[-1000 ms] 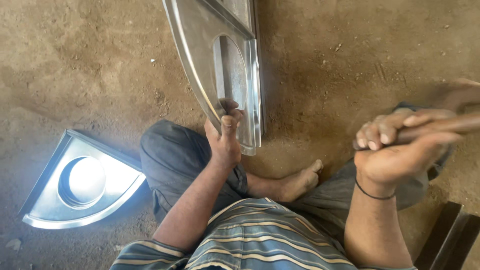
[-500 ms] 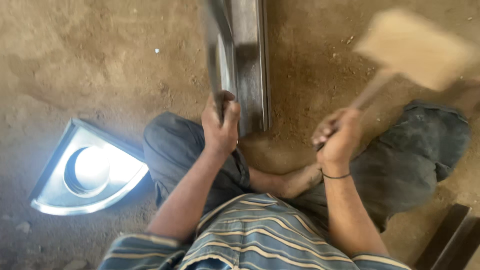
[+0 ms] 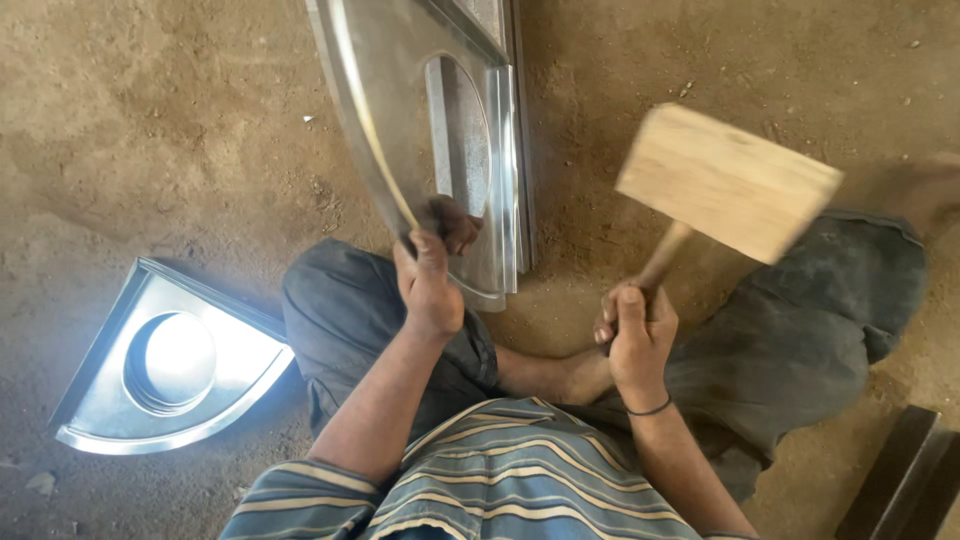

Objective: The person sits on the ground and hammers curved sheet metal pieces against a steel angle bar using a wooden mallet, bending and shaping the edges of each piece, then sets finished pieces aside and works on the next one.

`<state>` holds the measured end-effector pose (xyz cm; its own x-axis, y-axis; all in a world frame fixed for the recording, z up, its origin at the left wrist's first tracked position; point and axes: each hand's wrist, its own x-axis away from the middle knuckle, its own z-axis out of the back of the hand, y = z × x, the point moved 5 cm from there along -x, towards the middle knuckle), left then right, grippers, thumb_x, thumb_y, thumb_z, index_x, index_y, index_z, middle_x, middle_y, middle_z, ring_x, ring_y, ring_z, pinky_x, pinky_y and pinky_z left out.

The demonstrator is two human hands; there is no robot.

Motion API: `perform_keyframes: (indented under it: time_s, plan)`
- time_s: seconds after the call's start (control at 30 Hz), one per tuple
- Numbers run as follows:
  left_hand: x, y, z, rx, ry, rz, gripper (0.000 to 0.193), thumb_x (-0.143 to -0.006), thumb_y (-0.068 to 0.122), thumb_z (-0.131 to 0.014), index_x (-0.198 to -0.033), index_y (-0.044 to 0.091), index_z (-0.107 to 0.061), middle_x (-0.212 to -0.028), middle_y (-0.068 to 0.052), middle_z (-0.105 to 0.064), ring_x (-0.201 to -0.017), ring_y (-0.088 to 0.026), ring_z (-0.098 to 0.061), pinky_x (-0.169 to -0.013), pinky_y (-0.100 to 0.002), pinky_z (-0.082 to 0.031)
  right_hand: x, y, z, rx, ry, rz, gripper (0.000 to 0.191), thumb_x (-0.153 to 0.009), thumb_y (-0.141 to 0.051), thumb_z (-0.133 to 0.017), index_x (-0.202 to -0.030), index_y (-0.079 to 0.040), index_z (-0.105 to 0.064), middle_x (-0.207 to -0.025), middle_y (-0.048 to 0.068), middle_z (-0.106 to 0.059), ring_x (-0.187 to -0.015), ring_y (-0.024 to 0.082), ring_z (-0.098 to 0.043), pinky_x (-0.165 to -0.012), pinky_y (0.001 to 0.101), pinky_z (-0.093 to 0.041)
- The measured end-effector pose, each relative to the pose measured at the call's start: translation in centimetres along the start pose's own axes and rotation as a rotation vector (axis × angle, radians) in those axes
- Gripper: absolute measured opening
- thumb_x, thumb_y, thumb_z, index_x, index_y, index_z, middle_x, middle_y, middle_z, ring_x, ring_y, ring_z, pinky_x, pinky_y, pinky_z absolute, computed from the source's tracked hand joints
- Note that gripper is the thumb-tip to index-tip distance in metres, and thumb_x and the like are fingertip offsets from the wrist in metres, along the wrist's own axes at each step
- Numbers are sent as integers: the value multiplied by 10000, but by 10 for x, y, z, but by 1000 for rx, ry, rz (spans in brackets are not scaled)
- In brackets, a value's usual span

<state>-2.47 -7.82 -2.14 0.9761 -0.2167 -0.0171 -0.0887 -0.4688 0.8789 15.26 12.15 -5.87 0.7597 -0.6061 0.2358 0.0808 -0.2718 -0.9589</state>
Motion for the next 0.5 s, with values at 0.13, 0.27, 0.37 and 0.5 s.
perform_keyframes:
  time_s: [0.13,0.27,0.37,0.5]
  plan:
    - [-7,-2,-5,13,-69,-3,631,-1063,589,-518,-1235,-18,-507,-870,-22,-461,-845,-152,-464,-966,-415,-485,-11,-11,0,113,-25,-57,354,-1059,-382,-541,-1051,-31,-579,-734,27,-552,-504,83,-475,-404,234,-384]
    - [-4,-2,-4,64,-22,-9,603,-1087,578,-516,-1190,-17,-507,-890,-21,-451,-847,-150,-447,-965,-414,-472,-29,-51,22,90,3,43,350,-1084,-376,-609,-1113,-37,-525,-786,-3,-516,-576,65,-471,-470,223,-389]
    - [-6,-7,-9,57,-9,-20,611,-1059,584,-521,-1188,-12,-486,-879,-16,-439,-832,-146,-433,-943,-409,-465,-33,-87,36,42,-37,234,398,-1127,-455,-600,-1122,-70,-496,-744,9,-498,-518,75,-445,-433,230,-382]
    - [-6,-13,-10,-23,-18,-46,628,-1074,609,-502,-1125,-17,-508,-844,-10,-433,-826,-149,-439,-944,-398,-470,-26,-98,40,-112,95,353,459,-1145,-537,-578,-1079,-94,-475,-760,27,-484,-545,106,-443,-449,250,-371]
